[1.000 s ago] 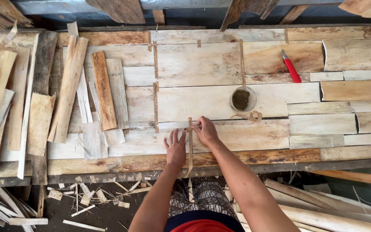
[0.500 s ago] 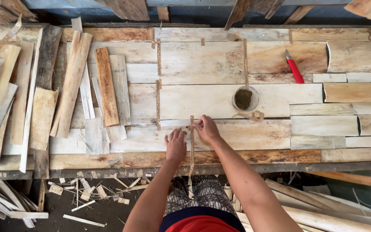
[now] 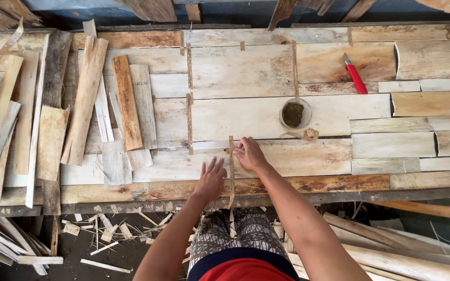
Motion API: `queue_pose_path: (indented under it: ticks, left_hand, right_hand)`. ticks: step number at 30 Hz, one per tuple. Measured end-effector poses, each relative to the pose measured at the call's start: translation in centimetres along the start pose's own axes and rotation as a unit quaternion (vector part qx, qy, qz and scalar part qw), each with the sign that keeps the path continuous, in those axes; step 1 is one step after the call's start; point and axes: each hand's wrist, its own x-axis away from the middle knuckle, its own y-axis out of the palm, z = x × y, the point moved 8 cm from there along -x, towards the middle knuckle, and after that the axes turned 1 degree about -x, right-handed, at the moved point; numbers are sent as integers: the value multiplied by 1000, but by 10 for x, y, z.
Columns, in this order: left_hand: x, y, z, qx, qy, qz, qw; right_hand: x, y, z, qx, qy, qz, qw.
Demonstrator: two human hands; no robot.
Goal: Measure, cut, and fit small wooden strips into a decorative or structural wood surface.
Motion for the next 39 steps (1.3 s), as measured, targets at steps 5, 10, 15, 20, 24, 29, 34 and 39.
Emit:
queue_pose_path:
  ticks: [5,10,15,20,24,29,34,39]
  left_hand:
    - [14,-39,26,-13,38,-121,992]
    - [26,-56,45,-9,61,-179,982]
    - [26,-40,43,-58,81,-158,982]
    - [22,-40,45,14,61,-130,990]
    - [22,-43,44,72,38,-114,990]
    - [23,-55,43,162,0,-129,978]
    - [22,-56,39,214,-11,-151,965]
    - [22,-56,43,230,2,-146,962]
  right_hand:
    - [0,4,2,8,-8,-2,1000]
    - [4,2,-3,21,16,-14,1000]
    - [4,4,-4,27,24,-17,999]
    - [6,3,-4,23,4,4,1000]
    - [5,2,-4,21,-24,34,999]
    - [7,6,5,10,-20,36,999]
    - [9,5,3,10,-2,20,1000]
    - [9,6,2,24,10,10,1000]
